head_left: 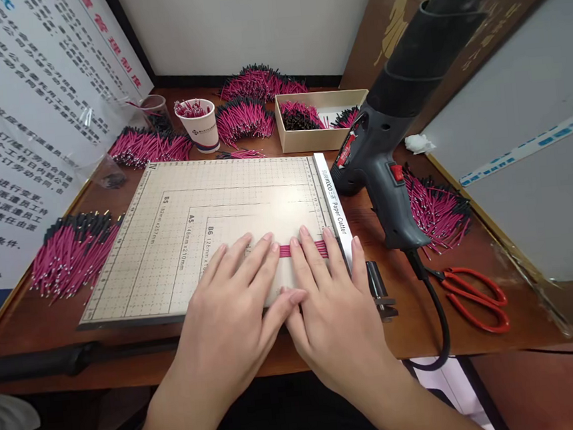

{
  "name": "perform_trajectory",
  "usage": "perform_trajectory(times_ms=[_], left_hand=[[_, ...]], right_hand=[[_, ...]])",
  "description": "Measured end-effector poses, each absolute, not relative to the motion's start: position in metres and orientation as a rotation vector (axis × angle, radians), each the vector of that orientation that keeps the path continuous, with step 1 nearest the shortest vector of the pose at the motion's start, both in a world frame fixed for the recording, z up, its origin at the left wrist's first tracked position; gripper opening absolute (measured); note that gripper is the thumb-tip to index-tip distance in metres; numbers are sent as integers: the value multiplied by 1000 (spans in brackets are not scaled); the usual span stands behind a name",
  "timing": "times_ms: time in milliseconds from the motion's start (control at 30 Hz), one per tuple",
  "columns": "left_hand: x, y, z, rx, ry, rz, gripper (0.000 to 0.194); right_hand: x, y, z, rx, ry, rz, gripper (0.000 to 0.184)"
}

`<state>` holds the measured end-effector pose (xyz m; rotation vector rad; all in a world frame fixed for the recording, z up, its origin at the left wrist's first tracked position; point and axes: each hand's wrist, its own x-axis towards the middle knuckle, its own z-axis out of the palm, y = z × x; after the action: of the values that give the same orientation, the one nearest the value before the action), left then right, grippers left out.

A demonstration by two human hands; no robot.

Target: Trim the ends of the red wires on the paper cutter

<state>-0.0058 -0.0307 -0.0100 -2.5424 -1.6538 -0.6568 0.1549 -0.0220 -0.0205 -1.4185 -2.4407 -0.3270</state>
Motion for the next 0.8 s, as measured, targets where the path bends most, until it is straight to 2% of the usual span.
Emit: perform_trajectory(times_ms=[333, 800], left_hand=[[2, -6, -6, -2401, -2081, -1055, 21], [3, -9, -8, -2384, -2139, -1024, 19]], right_hand=[[153, -22, -20, -1418, -2406, -334, 53], [154, -22, -19, -1431, -2411, -252, 51]])
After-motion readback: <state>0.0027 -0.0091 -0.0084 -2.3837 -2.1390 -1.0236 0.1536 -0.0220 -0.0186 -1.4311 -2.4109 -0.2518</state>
